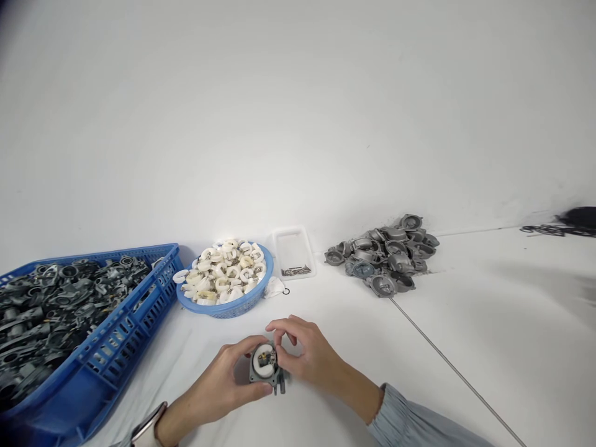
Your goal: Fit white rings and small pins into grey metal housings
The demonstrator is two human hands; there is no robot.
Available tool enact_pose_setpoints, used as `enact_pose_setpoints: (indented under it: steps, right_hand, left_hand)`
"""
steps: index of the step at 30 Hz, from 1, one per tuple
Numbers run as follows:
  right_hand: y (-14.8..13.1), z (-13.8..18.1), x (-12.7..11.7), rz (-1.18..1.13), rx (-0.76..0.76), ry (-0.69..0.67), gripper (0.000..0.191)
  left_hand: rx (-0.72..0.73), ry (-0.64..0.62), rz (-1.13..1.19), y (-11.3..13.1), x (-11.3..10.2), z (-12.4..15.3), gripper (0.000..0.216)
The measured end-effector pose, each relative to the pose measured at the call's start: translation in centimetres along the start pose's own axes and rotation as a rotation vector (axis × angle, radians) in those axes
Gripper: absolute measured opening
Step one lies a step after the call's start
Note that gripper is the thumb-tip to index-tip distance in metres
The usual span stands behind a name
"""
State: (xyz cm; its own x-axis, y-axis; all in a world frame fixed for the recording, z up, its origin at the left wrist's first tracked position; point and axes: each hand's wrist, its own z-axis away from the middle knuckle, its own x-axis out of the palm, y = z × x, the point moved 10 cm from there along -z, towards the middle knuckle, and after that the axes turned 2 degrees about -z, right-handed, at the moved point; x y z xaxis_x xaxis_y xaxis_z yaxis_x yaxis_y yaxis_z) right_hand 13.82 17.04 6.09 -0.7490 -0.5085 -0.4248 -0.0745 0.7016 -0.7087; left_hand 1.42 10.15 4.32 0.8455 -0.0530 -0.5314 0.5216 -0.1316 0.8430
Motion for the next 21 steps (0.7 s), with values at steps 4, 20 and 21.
enact_pose_setpoints:
  steps: [4, 20, 21]
  right_hand:
    - [-0.42, 0.19, 0.02, -0.021, -0.029, -0.042, 0.047]
    - [-0.68, 0.63, 0.33, -0.038, -0.028, -0.119, 0.06]
    - [-0.68, 0.65, 0.31, -0.032, -0.032, -0.117, 0.06]
  left_hand:
    - [0.005, -0.008, -0.008, 0.28, 0.36, 0.08, 0.052]
    - [0.012, -0.01, -0.038, 0.04, 0.22, 0.14, 0.059]
    - [0.015, -0.009, -0.037, 0.08, 0.2, 0.12, 0.06]
